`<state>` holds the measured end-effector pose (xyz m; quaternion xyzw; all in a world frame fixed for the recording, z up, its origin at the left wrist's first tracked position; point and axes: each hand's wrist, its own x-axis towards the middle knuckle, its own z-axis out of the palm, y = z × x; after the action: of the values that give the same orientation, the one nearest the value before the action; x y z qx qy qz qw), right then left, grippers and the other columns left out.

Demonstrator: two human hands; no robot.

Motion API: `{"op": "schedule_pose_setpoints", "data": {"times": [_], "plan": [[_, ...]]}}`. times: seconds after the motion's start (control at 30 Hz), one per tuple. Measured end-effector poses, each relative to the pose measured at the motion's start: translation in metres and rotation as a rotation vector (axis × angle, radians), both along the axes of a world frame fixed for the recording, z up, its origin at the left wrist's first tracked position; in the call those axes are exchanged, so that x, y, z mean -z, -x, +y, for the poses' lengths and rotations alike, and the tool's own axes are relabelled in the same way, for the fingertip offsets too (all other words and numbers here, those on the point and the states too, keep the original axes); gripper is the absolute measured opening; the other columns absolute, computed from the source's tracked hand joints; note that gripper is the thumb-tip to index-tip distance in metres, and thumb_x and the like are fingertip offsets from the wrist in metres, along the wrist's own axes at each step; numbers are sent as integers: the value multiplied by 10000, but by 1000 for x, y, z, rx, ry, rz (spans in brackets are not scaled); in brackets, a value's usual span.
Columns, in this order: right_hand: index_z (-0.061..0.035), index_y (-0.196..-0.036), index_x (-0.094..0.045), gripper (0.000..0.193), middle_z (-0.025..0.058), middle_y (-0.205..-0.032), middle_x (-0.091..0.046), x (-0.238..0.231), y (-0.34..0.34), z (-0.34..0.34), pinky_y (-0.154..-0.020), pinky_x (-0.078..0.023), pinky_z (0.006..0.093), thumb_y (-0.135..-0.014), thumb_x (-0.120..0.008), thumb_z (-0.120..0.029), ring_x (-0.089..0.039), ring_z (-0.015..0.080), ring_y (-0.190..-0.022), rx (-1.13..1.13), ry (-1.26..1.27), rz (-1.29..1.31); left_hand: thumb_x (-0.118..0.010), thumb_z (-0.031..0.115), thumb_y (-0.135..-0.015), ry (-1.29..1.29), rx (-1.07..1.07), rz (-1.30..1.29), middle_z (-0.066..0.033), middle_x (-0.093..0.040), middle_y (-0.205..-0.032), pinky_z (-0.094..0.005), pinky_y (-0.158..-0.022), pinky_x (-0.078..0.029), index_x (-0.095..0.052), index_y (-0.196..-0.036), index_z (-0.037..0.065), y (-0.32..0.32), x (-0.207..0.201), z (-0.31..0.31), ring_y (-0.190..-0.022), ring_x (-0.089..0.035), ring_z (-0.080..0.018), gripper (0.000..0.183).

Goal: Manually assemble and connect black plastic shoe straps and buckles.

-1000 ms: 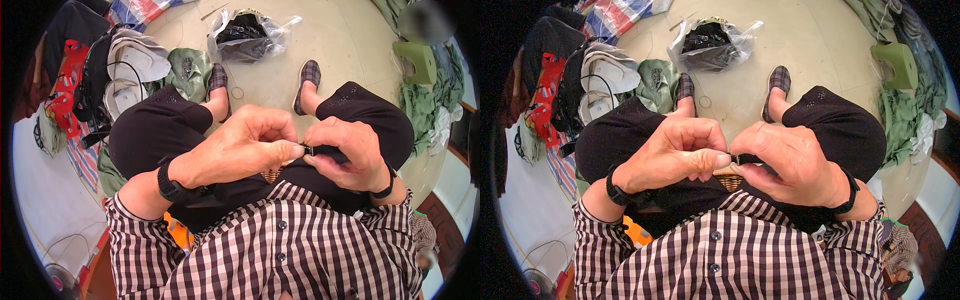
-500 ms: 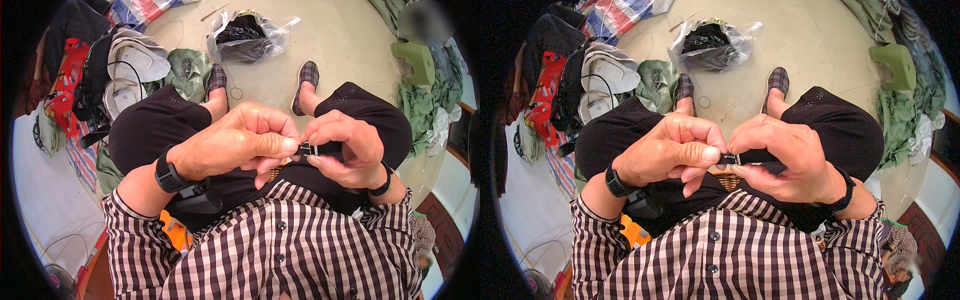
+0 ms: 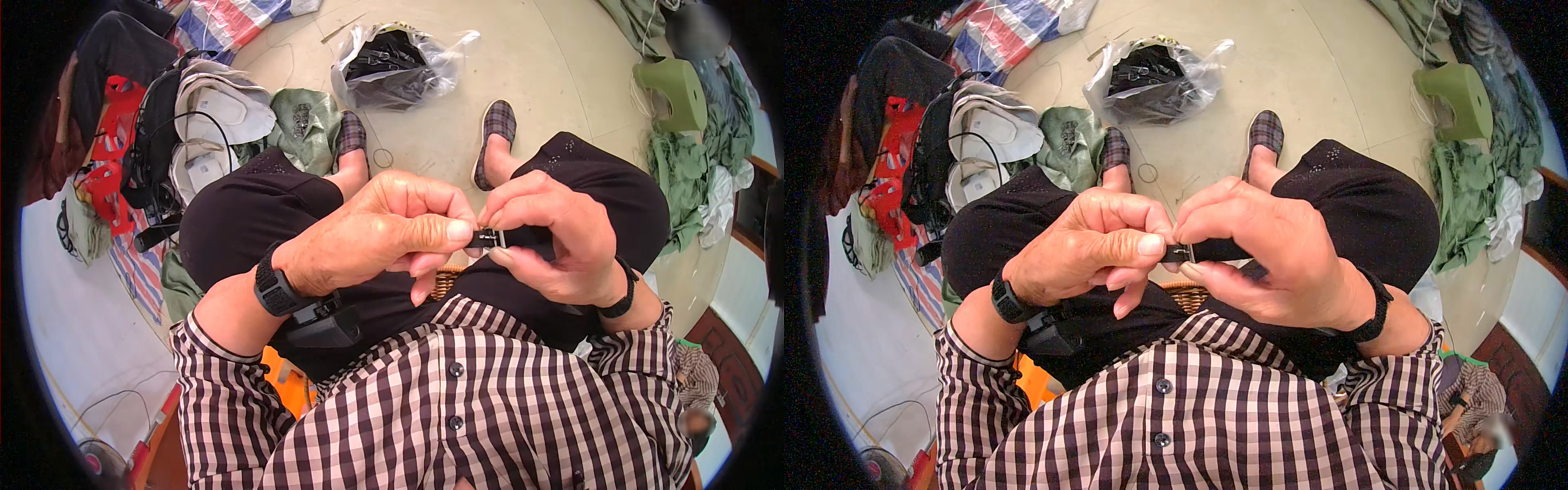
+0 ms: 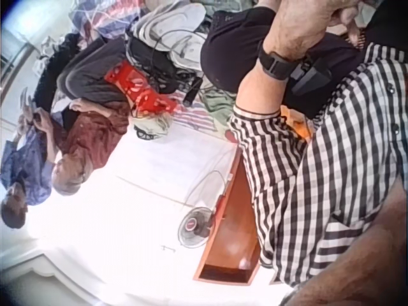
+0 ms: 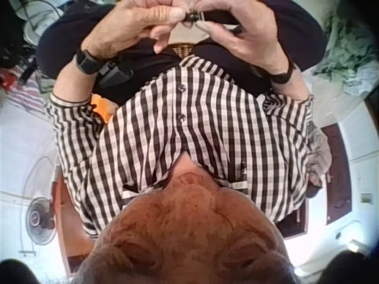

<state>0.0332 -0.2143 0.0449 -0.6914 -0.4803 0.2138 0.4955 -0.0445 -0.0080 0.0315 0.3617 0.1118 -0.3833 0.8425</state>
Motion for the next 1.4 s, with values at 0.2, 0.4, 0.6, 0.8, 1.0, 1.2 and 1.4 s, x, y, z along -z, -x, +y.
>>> {"op": "schedule_pose_setpoints", "data": {"times": [0.2, 0.4, 0.6, 0.8, 1.0, 1.2, 1.4], "plan": [[8, -928, -538, 358, 149, -918, -592, 1, 4, 2, -764, -481, 323, -609, -678, 92, -600, 227, -816, -17, 5, -97, -523, 158, -919, -11, 2, -32, 22, -390, -539, -228, -426, -461, -565, -879, 8, 1, 4, -1, -441, -468, -74, 161], [-30, -886, -560, 289, 80, -866, -620, 6, 8, 4, -791, -430, 317, -625, -665, 40, -621, 216, -816, 91, -57, 150, -515, 152, -921, 80, -40, -43, 22, -382, -539, -233, -424, -458, -557, -903, 6, 1, 3, 0, -439, -448, -74, 153], [-26, -881, -562, 273, 80, -859, -618, 5, 9, 5, -799, -429, 308, -632, -660, 31, -618, 211, -815, 119, -38, 149, -511, 150, -923, 69, -40, -67, 24, -376, -538, -243, -425, -466, -548, -929, 5, 2, 5, 1, -436, -433, -75, 149], [1, -891, -543, 253, 114, -890, -587, 2, 7, 1, -827, -418, 315, -662, -646, 38, -587, 206, -833, 80, -25, 133, -512, 159, -924, 47, -32, -63, 27, -371, -536, -243, -426, -471, -541, -928, 7, 2, 5, -1, -433, -416, -70, 155], [17, -904, -523, 268, 135, -920, -561, 1, 3, 3, -837, -416, 316, -676, -657, 61, -559, 194, -846, 11, 32, 96, -509, 178, -927, 22, -23, -27, 9, -418, -533, -207, -408, -424, -535, -885, 20, 1, 5, -2, -428, -479, -82, 165], [-29, -936, -530, 346, 74, -887, -601, 6, 6, 1, -787, -425, 310, -650, -722, -4, -601, 210, -821, 43, 23, 63, -511, 189, -927, 26, 7, -61, 5, -423, -529, -195, -399, -411, -525, -864, 30, 2, 4, -2, -420, -494, -92, 171], [9, -950, -503, 264, 84, -973, -548, 14, 13, 4, -820, -441, 244, -746, -664, 52, -562, 123, -909, 84, -68, 758, -519, 191, -924, 72, -45, -16, 21, -390, -535, -218, -417, -461, -507, -840, 24, 4, 5, -1, -428, -479, -78, 187]]}}
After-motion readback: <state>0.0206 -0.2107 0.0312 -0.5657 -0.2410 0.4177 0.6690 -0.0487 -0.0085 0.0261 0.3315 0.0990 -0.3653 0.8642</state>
